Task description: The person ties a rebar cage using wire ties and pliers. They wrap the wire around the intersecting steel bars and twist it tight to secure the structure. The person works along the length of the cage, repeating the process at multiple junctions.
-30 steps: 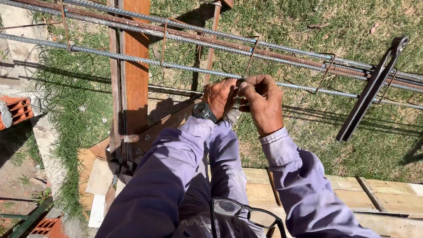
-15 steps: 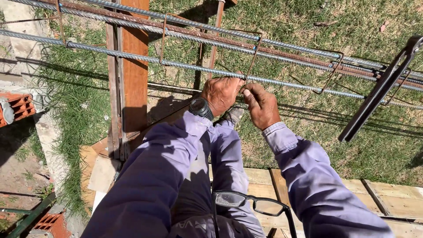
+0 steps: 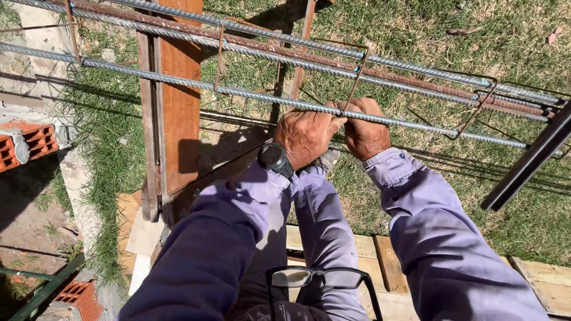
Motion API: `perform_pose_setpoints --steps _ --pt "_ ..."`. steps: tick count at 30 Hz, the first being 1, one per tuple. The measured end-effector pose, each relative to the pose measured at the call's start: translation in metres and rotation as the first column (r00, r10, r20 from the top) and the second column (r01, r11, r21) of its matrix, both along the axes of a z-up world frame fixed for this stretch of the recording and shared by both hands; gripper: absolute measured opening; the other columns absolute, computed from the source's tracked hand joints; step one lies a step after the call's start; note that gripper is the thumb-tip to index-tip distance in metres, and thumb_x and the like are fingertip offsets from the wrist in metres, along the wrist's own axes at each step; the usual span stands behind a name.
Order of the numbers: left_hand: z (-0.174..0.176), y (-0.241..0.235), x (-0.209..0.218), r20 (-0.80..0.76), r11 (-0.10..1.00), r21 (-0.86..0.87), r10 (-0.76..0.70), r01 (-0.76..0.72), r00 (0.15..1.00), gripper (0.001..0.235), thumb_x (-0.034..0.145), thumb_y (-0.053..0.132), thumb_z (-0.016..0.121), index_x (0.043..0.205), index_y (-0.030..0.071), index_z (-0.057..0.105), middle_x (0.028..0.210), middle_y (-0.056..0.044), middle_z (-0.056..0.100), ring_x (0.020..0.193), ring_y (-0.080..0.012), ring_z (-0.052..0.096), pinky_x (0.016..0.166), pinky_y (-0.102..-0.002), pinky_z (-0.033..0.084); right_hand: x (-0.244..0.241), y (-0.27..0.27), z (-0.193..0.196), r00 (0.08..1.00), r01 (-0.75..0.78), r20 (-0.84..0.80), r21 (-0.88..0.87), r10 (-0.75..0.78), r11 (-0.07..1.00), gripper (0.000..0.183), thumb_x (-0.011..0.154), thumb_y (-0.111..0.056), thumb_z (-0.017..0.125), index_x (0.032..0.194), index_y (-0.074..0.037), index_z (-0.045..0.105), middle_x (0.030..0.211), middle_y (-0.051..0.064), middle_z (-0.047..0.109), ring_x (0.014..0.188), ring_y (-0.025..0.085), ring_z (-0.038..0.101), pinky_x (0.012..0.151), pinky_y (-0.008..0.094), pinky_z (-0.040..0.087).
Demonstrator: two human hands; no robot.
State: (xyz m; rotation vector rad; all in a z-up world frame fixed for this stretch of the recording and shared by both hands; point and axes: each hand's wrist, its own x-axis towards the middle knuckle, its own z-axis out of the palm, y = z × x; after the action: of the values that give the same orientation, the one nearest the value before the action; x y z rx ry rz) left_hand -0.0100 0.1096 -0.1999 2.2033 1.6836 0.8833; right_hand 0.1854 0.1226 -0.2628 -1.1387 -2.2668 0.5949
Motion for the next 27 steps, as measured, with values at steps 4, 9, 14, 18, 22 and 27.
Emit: perform_pose_setpoints --steps 4,9,14,18,22,27 --pt "-0.016 0.000 0.011 0.066 0.991 0.121 0.047 -0.055 0.997 0.034 0.100 0.038 0.055 0.071 0.021 0.050 0.045 0.010 0.035 0.035 -0.0069 0.032 0.037 -0.020 0.028 -0.006 0.021 0.022 0.996 -0.055 0.076 0.044 0.052 0.998 0.034 0.086 -0.002 0.067 0.118 -0.014 0.067 0.101 0.012 0.062 0.083 0.038 0.065 0.068 0.049 0.054" --pt "0.005 0.006 0.022 -0.035 0.875 0.397 0.317 -0.278 0.948 0.021 0.099 0.026 0.056 0.082 0.014 0.051 0.051 0.003 0.030 0.040 -0.0082 0.020 0.045 -0.019 0.018 -0.022 0.039 0.070 0.986 -0.032 0.157 -0.092 0.046 0.995 0.023 0.099 -0.009 0.072 0.112 0.009 0.069 0.090 0.030 0.070 0.072 0.040 0.068 0.070 0.043 0.059" --pt "0.007 -0.005 0.014 0.071 0.982 -0.002 0.187 -0.187 0.980 0.042 0.102 0.051 0.050 0.075 0.019 0.054 0.046 0.006 0.042 0.034 -0.0076 0.035 0.039 -0.020 0.030 -0.018 0.036 0.050 0.985 0.071 0.166 -0.195 -0.039 0.978 0.036 0.095 -0.013 0.071 0.126 0.002 0.061 0.095 0.029 0.068 0.078 0.039 0.070 0.076 0.046 0.060" --pt "0.016 -0.004 0.009 0.084 0.994 -0.079 0.079 -0.073 0.993 0.035 0.100 0.040 0.060 0.074 0.019 0.053 0.048 0.005 0.045 0.035 -0.0077 0.038 0.040 -0.020 0.032 -0.035 0.011 0.100 0.948 0.318 0.131 -0.464 -0.291 0.827 0.034 0.098 -0.006 0.062 0.127 0.008 0.051 0.108 0.031 0.062 0.102 0.045 0.066 0.089 0.055 0.054" --pt "0.007 -0.008 0.010 0.112 0.992 -0.098 0.089 -0.078 0.990 0.036 0.101 0.035 0.059 0.071 0.018 0.049 0.046 0.005 0.039 0.036 -0.0078 0.035 0.040 -0.020 0.030 -0.025 -0.019 0.149 0.959 0.230 0.032 -0.673 -0.283 0.703 0.030 0.101 -0.023 0.066 0.119 0.000 0.059 0.092 0.022 0.070 0.078 0.035 0.071 0.067 0.046 0.061" --pt "0.006 -0.004 0.002 0.005 0.995 0.089 -0.036 0.036 0.999 0.035 0.106 0.033 0.053 0.074 0.018 0.052 0.049 0.004 0.039 0.040 -0.0097 0.036 0.048 -0.018 0.036 -0.033 0.004 0.195 0.813 0.190 -0.087 -0.895 -0.576 0.403 0.037 0.102 -0.019 0.058 0.125 0.006 0.044 0.078 0.020 0.064 0.057 0.025 0.068 0.047 0.034 0.061"
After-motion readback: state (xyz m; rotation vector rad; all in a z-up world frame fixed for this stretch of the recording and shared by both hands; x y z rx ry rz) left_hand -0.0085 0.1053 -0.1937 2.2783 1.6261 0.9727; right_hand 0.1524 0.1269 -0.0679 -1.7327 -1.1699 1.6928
